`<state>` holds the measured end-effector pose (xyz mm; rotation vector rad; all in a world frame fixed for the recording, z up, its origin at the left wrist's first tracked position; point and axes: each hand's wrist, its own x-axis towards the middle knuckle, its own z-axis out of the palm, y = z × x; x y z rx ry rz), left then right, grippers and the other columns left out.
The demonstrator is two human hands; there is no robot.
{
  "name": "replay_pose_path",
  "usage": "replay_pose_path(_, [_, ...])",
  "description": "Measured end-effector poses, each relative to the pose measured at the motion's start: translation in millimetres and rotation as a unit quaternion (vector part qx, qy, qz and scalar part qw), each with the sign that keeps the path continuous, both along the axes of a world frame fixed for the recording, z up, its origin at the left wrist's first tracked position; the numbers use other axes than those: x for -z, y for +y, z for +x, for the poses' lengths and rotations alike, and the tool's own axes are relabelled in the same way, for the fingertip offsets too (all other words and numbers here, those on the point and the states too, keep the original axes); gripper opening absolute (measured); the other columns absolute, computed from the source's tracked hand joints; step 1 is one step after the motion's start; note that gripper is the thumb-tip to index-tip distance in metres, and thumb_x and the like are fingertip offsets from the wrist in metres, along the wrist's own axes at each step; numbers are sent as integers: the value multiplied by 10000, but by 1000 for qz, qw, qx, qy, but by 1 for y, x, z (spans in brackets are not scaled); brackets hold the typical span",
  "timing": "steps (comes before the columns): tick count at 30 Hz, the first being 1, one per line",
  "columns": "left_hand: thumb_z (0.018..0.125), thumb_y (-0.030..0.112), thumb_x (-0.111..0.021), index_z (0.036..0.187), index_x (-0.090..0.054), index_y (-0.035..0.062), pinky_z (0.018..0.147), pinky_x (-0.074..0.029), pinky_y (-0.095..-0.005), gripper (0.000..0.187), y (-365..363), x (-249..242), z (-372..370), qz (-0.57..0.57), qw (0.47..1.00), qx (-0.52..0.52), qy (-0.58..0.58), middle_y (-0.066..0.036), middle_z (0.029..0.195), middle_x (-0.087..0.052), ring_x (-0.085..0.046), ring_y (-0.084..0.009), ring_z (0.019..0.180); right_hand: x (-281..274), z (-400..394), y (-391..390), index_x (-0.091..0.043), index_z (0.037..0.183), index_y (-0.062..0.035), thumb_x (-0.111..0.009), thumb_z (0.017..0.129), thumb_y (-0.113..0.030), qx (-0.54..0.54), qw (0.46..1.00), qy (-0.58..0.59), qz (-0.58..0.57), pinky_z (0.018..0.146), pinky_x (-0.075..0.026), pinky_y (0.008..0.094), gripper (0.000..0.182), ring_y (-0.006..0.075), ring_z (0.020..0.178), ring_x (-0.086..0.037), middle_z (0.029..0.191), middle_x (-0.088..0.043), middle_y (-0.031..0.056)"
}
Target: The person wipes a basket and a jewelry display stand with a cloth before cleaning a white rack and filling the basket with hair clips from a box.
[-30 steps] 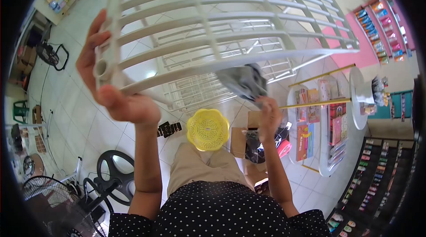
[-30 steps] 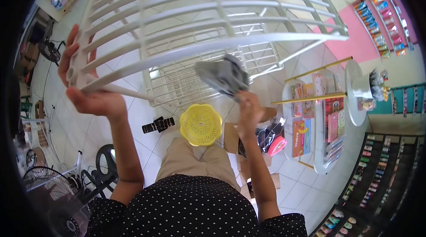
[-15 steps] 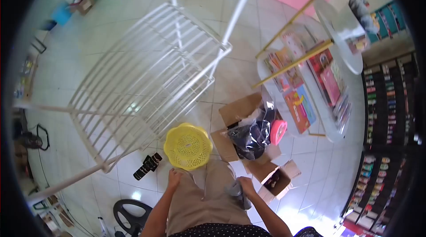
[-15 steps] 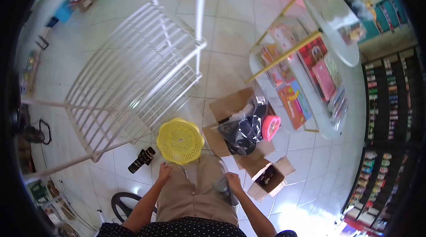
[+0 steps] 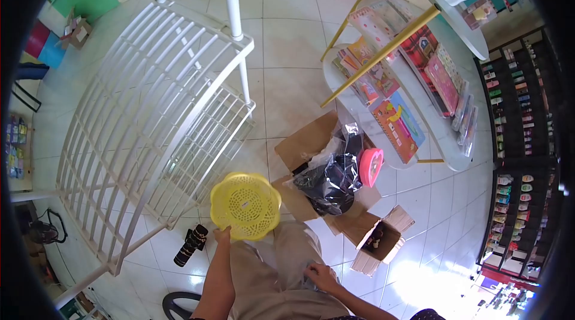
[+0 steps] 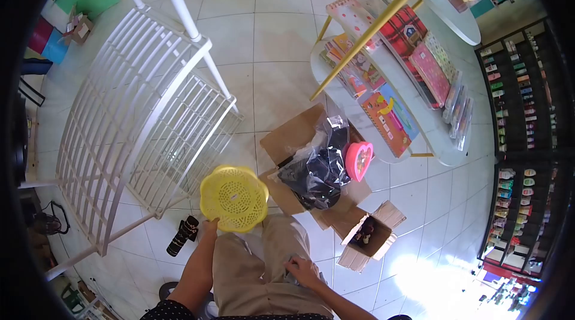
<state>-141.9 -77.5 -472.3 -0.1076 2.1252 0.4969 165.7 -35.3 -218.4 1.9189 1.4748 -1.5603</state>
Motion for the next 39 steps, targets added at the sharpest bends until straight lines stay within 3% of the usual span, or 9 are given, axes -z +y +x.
replay_pose_path(5, [678, 56, -547, 1097, -361, -11, 642, -493, -395, 464, 5, -59, 1, 131, 982, -36, -131, -154, 990, -501, -554, -278, 846, 19, 26, 3, -592, 805, -70, -531, 712, -311, 68, 985, 146, -60, 629, -440, 334, 266, 204, 702, -565, 742, -588, 95])
replay_pose_path(11, [655, -60, -466, 1104, -349, 19, 607, -501, -424, 471, 24, -261, 26, 231, 962, -94, -112, -144, 1008, -478, -537, -290, 886, -53, 8, 108, -506, 959, -18, -534, 714, -95, 476, 738, 385, -284, 745, -476, 329, 257, 209, 817, -564, 884, -568, 99])
replay_pose_path(14, [640, -61, -476, 1147, -332, 24, 685, -488, -360, 533, 21, -329, 37, 291, 950, -37, -107, -141, 1019, -477, -510, -262, 949, -54, -50, 129, -495, 1004, -18, -550, 715, -83, 436, 754, 460, -172, 708, -475, 323, 301, 206, 782, -560, 920, -557, 113])
replay_pose_path(19, [644, -12, -513, 1204, -313, 17, 816, -412, -287, 595, 28, -370, 62, 458, 871, 149, -96, -140, 1092, -457, -487, -217, 982, -80, -177, 130, -483, 995, 15, -548, 733, -66, 307, 841, 174, 410, 731, -412, 292, 281, 227, 813, -529, 881, -552, 108])
replay_pose_path(23, [659, -21, -517, 1204, -273, 10, 823, -396, -287, 598, 58, -402, 48, 471, 869, 133, -71, -66, 1041, -459, -459, -158, 971, -149, -207, 113, -490, 962, -24, -539, 689, -31, 6, 779, 444, 442, 694, -408, 309, 278, 254, 771, -513, 863, -529, 126])
replay_pose_path(27, [651, -1, -524, 1203, -288, 7, 823, -399, -298, 601, 72, -435, 31, 539, 832, 120, -47, -84, 1073, -443, -448, -167, 988, -171, -154, 131, -532, 908, -37, -541, 613, -12, -332, 700, 388, 499, 648, -435, 345, 296, 312, 735, -524, 836, -533, 138])
replay_pose_path(31, [712, 8, -524, 1212, -278, -5, 840, -394, -295, 557, 87, -528, 29, 571, 792, 215, -20, -120, 1088, -446, -450, -169, 994, -218, -95, 161, -603, 783, -63, -611, 599, -104, -268, 790, 359, 420, 571, -437, 335, 190, 305, 634, -540, 695, -562, 119])
replay_pose_path(37, [789, 125, -549, 1286, -136, 56, 871, -382, -306, 650, 95, -686, -1, 621, 699, 287, -210, -136, 1184, -403, -429, -207, 1064, -431, -3, 167, -500, 937, -9, -582, 775, -282, -278, 339, 518, 735, 574, -455, 305, 328, 172, 653, -522, 692, -523, 57])
replay_pose_path(39, [806, 143, -523, 1290, -95, 60, 846, -425, -341, 651, 108, -717, -19, 607, 725, 274, -177, -138, 1204, -374, -428, -217, 1071, -446, -22, 143, -513, 913, -5, -612, 757, -235, -88, 351, 423, 831, 584, -441, 303, 294, 175, 632, -516, 662, -520, 65])
